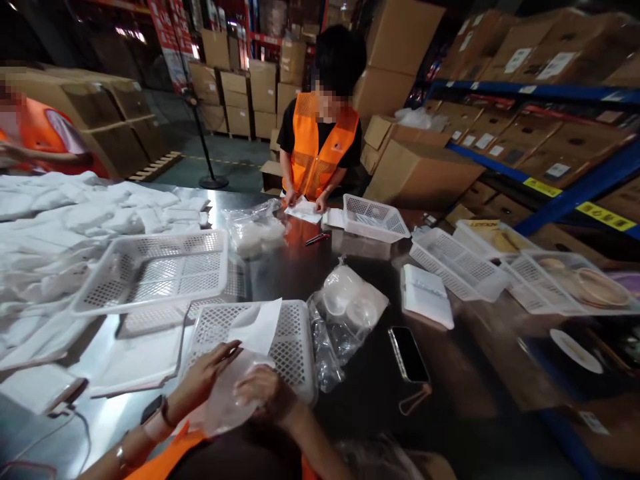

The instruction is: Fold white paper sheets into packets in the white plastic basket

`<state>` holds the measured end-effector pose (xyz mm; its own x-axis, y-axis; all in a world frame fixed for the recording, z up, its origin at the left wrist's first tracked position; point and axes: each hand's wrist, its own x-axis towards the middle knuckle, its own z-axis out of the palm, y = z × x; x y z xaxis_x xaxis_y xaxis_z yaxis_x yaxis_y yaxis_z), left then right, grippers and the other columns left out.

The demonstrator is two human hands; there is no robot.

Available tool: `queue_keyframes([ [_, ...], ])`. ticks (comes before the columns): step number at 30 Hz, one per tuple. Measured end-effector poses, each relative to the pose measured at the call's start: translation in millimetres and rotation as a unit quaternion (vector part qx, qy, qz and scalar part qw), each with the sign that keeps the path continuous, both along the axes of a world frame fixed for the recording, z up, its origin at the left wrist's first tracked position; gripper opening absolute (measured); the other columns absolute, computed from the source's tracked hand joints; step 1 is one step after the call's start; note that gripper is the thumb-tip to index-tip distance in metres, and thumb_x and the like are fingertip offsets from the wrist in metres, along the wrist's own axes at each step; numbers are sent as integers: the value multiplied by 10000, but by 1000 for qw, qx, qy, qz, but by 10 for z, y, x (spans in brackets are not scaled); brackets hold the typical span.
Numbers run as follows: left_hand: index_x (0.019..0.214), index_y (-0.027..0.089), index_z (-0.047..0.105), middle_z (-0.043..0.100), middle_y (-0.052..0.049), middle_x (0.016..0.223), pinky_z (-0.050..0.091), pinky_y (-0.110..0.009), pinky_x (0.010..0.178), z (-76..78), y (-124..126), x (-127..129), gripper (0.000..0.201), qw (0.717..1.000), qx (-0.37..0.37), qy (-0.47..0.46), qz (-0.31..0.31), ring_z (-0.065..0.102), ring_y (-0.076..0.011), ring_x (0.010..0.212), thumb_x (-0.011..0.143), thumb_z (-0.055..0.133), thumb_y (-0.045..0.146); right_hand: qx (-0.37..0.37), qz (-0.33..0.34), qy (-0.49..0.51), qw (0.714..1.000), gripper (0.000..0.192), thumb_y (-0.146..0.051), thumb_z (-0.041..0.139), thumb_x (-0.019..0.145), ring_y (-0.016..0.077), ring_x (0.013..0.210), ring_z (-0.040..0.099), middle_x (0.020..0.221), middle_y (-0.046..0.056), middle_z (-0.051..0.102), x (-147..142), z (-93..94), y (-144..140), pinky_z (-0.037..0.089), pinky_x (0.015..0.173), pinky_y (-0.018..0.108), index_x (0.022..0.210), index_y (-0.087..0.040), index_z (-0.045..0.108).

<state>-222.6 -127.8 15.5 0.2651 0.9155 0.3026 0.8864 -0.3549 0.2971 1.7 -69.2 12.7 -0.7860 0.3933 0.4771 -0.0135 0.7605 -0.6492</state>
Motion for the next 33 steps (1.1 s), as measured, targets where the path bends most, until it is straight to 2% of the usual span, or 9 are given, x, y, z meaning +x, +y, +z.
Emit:
queue_keyframes([
  [2,1348,273,548,624,-58,1332,570,-339,923,17,-19,21,683,1000,-14,-9,7,625,-198,1151,781,342,-49,117,27,6,993,357,-345,356,984,150,943,691,913,27,760,-43,35,99,501,935,337,794,-223,632],
  [6,1366,280,535,597,-53,1369,542,-372,990,94,-33,146,714,1000,-9,-13,-10,600,-197,1184,777,319,-62,311,-87,-49,945,308,-101,404,956,147,856,665,804,31,725,-161,177,295,500,932,318,770,-187,634],
  [9,1410,261,484,571,-80,1393,556,-385,958,184,-3,268,640,999,-8,-34,39,608,-209,1136,857,310,-9,372,-160,-75,911,287,-91,408,965,169,841,650,822,48,708,-283,282,388,503,934,340,842,-163,658],
  [14,1482,238,365,602,-103,1335,544,-357,952,196,105,390,610,992,-25,-84,96,613,-194,1109,915,261,36,341,-236,-171,894,268,-58,419,951,200,827,631,843,68,679,-454,250,388,524,848,356,863,-156,652],
  [19,1331,213,535,566,-118,1339,533,-404,948,151,184,489,579,993,-33,-62,99,583,-226,1145,849,313,-18,229,-313,-264,883,263,-37,442,918,230,811,637,845,77,678,-499,-80,344,531,852,410,924,-167,671],
  [23,1125,218,621,623,-72,1091,555,-317,801,306,258,584,426,996,-57,-40,63,598,-196,964,853,380,-4,202,-307,-304,879,244,-49,510,867,282,909,644,916,117,706,-541,-370,280,525,873,469,983,-161,692],
  [26,1112,208,607,615,-84,1064,532,-319,726,497,431,629,326,995,-63,26,67,582,-223,946,880,437,55,191,-285,-309,887,324,-40,545,832,272,995,638,1034,120,715,-564,-485,249,507,932,467,1096,-174,675],
  [29,1043,174,628,627,-115,1058,506,-376,776,633,722,649,229,991,-79,106,35,587,-256,975,879,495,87,195,-249,-276,908,440,-59,558,829,243,1079,626,1146,85,707,-529,-475,236,481,992,424,1235,-217,624],
  [33,885,124,666,663,-140,905,492,-362,702,620,1097,731,187,987,-95,130,-9,634,-264,874,845,510,29,219,-230,-223,922,475,-118,544,864,241,1089,629,1130,40,720,-433,-287,199,481,993,384,1317,-259,575],
])
